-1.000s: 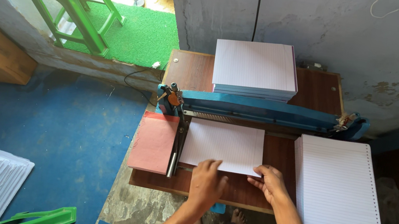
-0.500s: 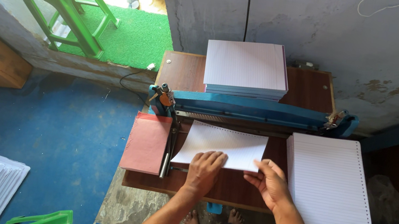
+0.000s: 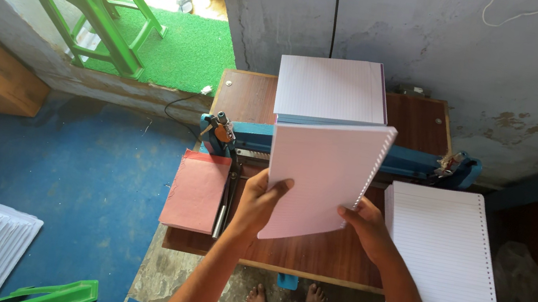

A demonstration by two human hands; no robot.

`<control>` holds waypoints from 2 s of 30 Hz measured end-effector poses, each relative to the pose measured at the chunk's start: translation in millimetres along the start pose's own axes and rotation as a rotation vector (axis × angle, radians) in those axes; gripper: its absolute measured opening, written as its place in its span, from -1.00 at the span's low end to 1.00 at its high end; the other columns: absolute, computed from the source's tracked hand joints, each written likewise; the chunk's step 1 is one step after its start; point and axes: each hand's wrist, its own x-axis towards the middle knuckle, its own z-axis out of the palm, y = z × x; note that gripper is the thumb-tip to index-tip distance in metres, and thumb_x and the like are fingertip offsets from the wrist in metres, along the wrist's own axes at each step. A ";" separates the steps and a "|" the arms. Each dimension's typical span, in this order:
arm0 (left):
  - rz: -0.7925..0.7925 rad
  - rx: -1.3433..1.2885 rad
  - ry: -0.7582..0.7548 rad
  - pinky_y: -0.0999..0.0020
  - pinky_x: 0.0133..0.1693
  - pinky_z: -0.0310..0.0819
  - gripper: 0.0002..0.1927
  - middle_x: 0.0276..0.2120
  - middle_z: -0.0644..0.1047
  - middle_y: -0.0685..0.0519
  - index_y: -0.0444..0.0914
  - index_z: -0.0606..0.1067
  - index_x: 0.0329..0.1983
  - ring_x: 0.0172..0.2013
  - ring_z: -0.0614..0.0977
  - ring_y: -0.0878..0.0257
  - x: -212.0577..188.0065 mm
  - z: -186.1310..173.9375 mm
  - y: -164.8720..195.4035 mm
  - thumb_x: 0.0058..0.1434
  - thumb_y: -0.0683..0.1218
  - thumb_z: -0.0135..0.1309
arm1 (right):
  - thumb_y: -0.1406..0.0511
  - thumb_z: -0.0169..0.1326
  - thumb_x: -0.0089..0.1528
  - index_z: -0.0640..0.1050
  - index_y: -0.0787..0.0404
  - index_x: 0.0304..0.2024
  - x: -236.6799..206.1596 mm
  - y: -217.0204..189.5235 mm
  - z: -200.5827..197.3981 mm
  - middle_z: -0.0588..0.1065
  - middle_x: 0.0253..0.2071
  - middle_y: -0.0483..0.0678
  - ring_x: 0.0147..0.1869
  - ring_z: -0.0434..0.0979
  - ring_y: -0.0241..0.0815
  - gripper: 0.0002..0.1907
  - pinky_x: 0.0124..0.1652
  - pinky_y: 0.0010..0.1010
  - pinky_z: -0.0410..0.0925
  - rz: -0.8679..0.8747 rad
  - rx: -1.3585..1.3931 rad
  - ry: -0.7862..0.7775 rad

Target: The person places lined paper sheets into a manual binding machine, secures them, and staples the edges to form notebooks. The person then places the finished notebooks into a stack on the right side of the table.

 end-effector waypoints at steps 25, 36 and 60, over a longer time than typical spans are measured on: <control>-0.537 0.103 -0.224 0.20 -0.23 0.75 -0.67 -0.14 0.59 -0.24 -0.42 0.46 0.07 -0.20 0.72 0.02 27.5 156.0 -69.1 0.32 -0.13 0.00 | 0.27 0.22 0.13 0.54 0.40 0.16 -126.3 15.9 -179.1 0.67 -0.15 0.30 -0.15 0.70 0.04 -0.44 -0.15 -0.21 0.55 0.300 -0.199 0.417; -0.611 0.352 -0.296 0.39 -0.40 0.71 -0.75 -0.30 0.61 -0.18 -0.46 0.54 -0.14 -0.39 0.69 0.18 31.5 207.8 -83.5 0.30 -0.12 0.10 | 0.22 0.25 0.14 0.44 0.34 0.29 -147.5 37.8 -217.2 0.67 -0.13 0.38 -0.05 0.74 0.12 -0.31 0.04 -0.06 0.50 0.549 -0.406 0.543; -0.671 0.215 -0.172 0.08 0.10 0.58 -0.13 0.19 0.31 -0.32 -0.46 0.02 0.38 0.11 0.57 -0.11 10.2 220.1 -89.6 0.19 0.00 0.19 | -0.36 -0.20 0.17 0.53 0.19 0.27 -110.7 32.1 -232.8 0.60 0.17 0.27 0.37 0.52 0.17 -0.03 0.32 0.12 0.30 0.487 -0.490 0.487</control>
